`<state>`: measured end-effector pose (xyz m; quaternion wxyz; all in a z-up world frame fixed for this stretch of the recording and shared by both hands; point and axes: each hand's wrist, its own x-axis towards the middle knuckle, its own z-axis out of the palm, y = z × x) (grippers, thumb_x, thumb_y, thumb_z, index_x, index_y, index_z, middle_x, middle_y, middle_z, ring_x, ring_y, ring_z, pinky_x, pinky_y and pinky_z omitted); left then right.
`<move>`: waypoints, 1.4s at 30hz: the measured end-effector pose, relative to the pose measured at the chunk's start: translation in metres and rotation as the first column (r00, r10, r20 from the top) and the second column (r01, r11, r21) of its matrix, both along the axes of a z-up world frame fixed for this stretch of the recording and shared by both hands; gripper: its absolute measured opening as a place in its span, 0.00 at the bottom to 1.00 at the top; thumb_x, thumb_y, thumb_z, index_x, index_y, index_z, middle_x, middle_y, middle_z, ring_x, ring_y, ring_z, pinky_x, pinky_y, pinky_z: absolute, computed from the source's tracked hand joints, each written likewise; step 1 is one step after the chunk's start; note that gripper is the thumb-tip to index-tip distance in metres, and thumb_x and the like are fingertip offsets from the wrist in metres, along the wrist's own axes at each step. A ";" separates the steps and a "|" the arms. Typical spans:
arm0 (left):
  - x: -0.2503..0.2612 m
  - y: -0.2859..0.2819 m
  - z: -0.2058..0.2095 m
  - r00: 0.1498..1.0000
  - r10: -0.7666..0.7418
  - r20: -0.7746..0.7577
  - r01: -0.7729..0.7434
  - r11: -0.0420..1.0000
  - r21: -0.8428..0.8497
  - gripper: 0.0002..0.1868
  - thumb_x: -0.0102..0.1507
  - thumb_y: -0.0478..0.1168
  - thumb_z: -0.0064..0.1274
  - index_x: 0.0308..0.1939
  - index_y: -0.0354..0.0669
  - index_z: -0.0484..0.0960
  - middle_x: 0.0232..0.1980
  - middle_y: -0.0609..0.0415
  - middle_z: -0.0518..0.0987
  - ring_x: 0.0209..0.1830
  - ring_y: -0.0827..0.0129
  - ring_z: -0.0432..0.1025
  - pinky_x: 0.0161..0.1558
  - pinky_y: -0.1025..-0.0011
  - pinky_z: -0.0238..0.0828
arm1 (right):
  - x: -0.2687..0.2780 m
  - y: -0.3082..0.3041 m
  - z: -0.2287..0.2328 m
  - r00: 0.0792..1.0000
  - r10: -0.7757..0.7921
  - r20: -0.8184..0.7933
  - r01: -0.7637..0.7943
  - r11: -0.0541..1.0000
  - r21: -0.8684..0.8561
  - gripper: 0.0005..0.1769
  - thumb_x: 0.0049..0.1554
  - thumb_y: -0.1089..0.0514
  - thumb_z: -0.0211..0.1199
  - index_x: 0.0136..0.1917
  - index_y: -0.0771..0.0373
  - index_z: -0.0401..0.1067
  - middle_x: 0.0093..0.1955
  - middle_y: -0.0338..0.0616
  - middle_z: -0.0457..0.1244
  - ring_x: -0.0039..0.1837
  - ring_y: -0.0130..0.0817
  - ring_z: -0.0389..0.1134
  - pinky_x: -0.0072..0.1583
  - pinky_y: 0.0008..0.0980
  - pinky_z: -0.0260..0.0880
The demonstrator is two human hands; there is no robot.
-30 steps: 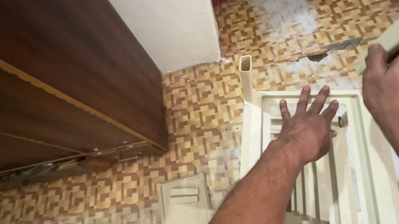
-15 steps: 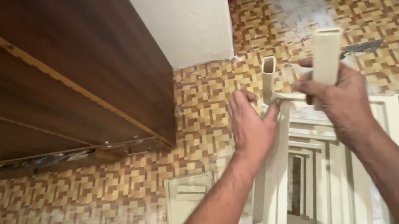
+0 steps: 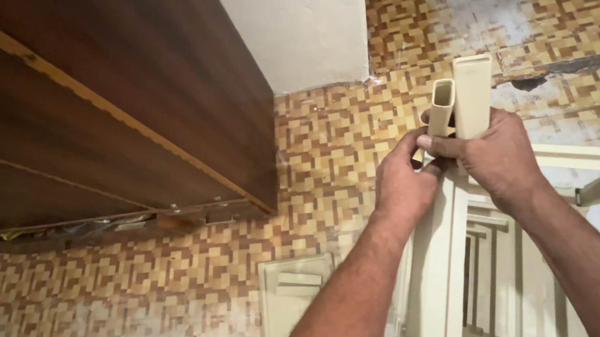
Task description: The person removes the lid and pulls out each drawer from a plastic storage unit, placing them on the floor. They then detach the vertical support pieces from the unit's frame and set them aside, leaving the frame empty.
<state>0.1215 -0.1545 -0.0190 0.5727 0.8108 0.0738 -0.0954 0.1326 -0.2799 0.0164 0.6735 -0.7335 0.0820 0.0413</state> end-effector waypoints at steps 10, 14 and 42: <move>0.001 -0.001 0.003 1.000 -0.012 -0.005 0.012 0.998 0.058 0.33 0.59 0.35 0.57 0.70 0.53 0.72 0.59 0.46 0.81 0.56 0.58 0.78 0.57 0.62 0.76 | -0.011 0.008 -0.002 0.996 -0.047 0.077 0.057 0.989 -0.134 0.12 0.53 0.64 0.73 0.51 0.66 0.79 0.44 0.45 0.72 0.43 0.28 0.72 0.44 0.30 0.75; -0.002 0.001 0.011 0.998 -0.029 -0.056 0.032 0.998 0.045 0.30 0.61 0.38 0.57 0.69 0.53 0.73 0.59 0.46 0.82 0.55 0.57 0.78 0.56 0.60 0.76 | -0.011 0.008 0.000 0.996 -0.070 0.060 0.068 0.997 0.023 0.13 0.53 0.64 0.71 0.53 0.64 0.79 0.45 0.42 0.72 0.43 0.27 0.72 0.44 0.29 0.75; -0.039 0.103 -0.009 0.941 0.295 0.167 -0.237 0.924 -0.298 0.21 0.68 0.36 0.52 0.66 0.42 0.78 0.63 0.51 0.81 0.57 0.71 0.75 0.55 0.68 0.74 | -0.031 0.096 0.055 0.987 0.158 -0.038 -0.162 0.941 -0.297 0.19 0.53 0.57 0.75 0.52 0.69 0.72 0.39 0.46 0.68 0.36 0.32 0.65 0.37 0.34 0.65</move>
